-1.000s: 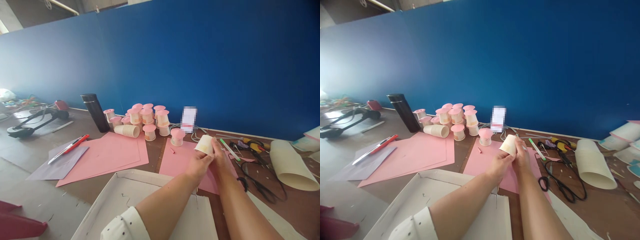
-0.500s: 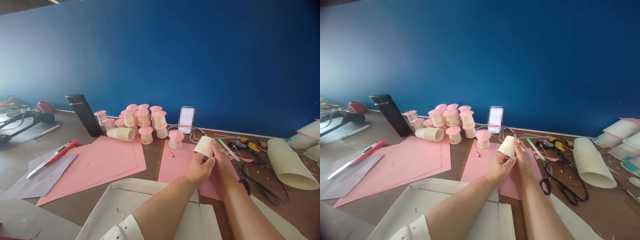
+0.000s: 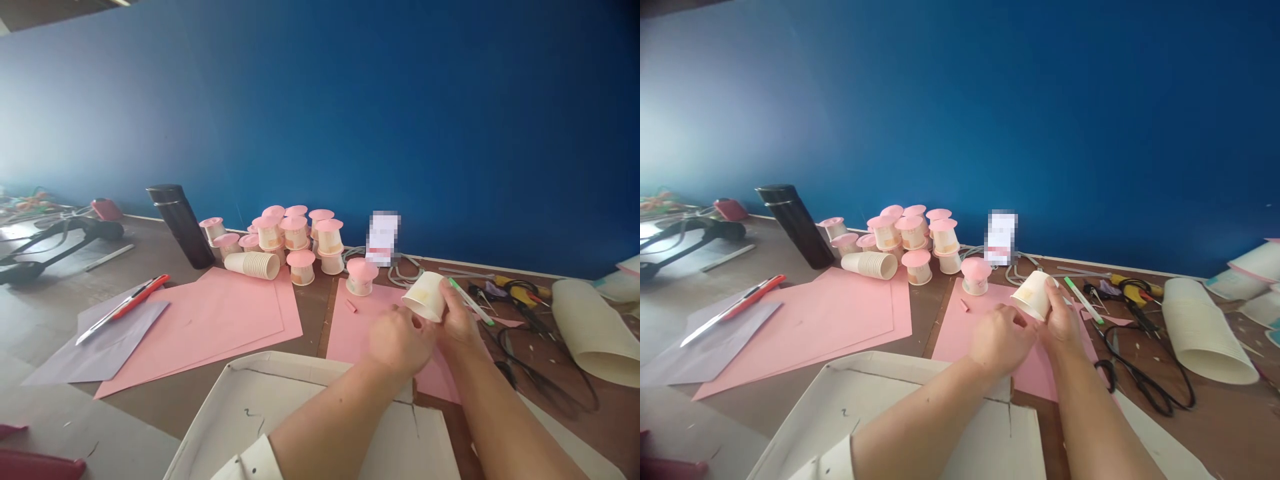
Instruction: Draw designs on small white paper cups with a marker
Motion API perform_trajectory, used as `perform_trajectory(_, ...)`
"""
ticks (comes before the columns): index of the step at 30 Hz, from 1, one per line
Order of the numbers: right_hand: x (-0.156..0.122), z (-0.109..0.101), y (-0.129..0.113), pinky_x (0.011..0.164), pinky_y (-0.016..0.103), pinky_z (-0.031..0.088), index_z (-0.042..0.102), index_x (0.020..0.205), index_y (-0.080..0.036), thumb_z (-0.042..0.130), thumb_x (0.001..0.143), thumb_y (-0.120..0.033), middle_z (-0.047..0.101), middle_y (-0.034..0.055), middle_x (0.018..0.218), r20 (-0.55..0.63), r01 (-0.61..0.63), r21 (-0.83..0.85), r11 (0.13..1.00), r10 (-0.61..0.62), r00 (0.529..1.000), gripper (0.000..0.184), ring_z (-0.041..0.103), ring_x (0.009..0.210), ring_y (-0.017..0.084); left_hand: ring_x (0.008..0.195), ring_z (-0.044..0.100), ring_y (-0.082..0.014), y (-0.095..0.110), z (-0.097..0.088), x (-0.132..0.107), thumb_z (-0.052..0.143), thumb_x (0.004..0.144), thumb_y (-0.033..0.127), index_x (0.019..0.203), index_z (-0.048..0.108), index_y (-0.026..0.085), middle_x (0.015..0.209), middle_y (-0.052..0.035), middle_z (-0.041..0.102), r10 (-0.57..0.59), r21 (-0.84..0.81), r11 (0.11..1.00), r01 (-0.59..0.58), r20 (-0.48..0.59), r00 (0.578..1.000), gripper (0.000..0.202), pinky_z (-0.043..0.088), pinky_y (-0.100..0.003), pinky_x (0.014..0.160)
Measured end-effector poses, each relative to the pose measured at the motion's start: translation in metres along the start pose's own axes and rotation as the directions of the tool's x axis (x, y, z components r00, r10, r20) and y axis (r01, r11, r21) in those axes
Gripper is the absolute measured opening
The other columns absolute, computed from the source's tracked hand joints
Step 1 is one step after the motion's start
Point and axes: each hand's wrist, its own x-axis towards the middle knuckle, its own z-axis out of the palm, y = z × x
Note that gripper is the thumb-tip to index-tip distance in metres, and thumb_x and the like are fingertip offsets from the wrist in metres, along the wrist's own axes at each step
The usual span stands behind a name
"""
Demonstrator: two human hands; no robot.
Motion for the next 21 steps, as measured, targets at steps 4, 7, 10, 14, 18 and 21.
perform_trajectory(4,-0.002,0.007,-0.002,0.065,0.027,0.054,0.063,0.095,-0.026,0.069,0.070,-0.044,0.067,-0.0009,0.093,-0.005,-0.025,0.032,0.999,0.025,1.000,0.032,0.063,0.084,0.017,0.101,0.050,-0.0309,0.009,-0.027,0.000,0.046,0.079,0.036,0.101,0.059,0.010,0.109,-0.0191,0.055,0.056,0.568,0.822,0.034,-0.140,0.989,0.036,0.037,-0.043,0.088)
perform_trajectory(7,-0.003,0.007,0.000,0.065,0.027,0.054,0.064,0.097,-0.024,0.069,0.070,-0.045,0.066,0.0004,0.093,0.029,-0.084,0.034,0.996,0.083,0.996,0.035,0.063,0.080,0.017,0.104,0.048,-0.0325,0.009,-0.051,0.007,0.045,0.080,0.031,0.104,0.059,0.005,0.109,-0.0225,0.055,-0.009,0.693,0.710,0.126,-0.170,0.985,0.038,0.037,-0.041,0.086)
perform_trajectory(10,-0.003,0.005,0.002,0.065,0.027,0.054,0.064,0.098,-0.025,0.070,0.068,-0.045,0.066,-0.0002,0.093,0.034,-0.125,0.042,0.991,0.123,0.992,0.036,0.063,0.078,0.016,0.105,0.046,-0.0332,0.001,-0.069,0.017,0.045,0.078,0.024,0.108,0.057,0.006,0.113,-0.0223,0.054,-0.076,0.717,0.661,0.219,-0.226,0.971,0.037,0.037,-0.040,0.084)
perform_trajectory(14,-0.008,0.008,0.001,0.064,0.026,0.053,0.063,0.098,-0.024,0.070,0.068,-0.046,0.066,-0.0006,0.093,0.092,-0.152,0.049,0.987,0.147,0.985,0.037,0.062,0.080,0.016,0.105,0.046,-0.0307,-0.015,-0.078,0.029,0.044,0.076,0.018,0.112,0.054,0.009,0.113,-0.0203,0.056,-0.077,0.671,0.702,0.240,-0.264,0.962,0.038,0.035,-0.037,0.085)
perform_trajectory(18,-0.015,0.017,0.001,0.064,0.028,0.053,0.063,0.105,-0.021,0.066,0.072,-0.049,0.066,0.0035,0.097,0.224,-0.240,0.019,0.971,0.229,0.947,0.043,0.062,0.082,0.018,0.108,0.044,-0.0301,-0.026,-0.074,0.038,0.045,0.074,0.015,0.121,0.047,0.011,0.123,-0.0174,0.054,-0.066,0.603,0.761,0.242,-0.298,0.952,0.048,0.034,-0.036,0.086)
perform_trajectory(21,-0.016,0.025,0.004,0.064,0.029,0.054,0.062,0.108,-0.020,0.066,0.072,-0.047,0.067,0.0036,0.095,0.250,-0.297,0.038,0.954,0.278,0.927,0.045,0.062,0.079,0.018,0.106,0.045,-0.0295,-0.030,-0.072,0.041,0.044,0.074,0.014,0.126,0.043,0.012,0.123,-0.0161,0.055,-0.068,0.563,0.794,0.227,-0.288,0.955,0.052,0.035,-0.036,0.086)
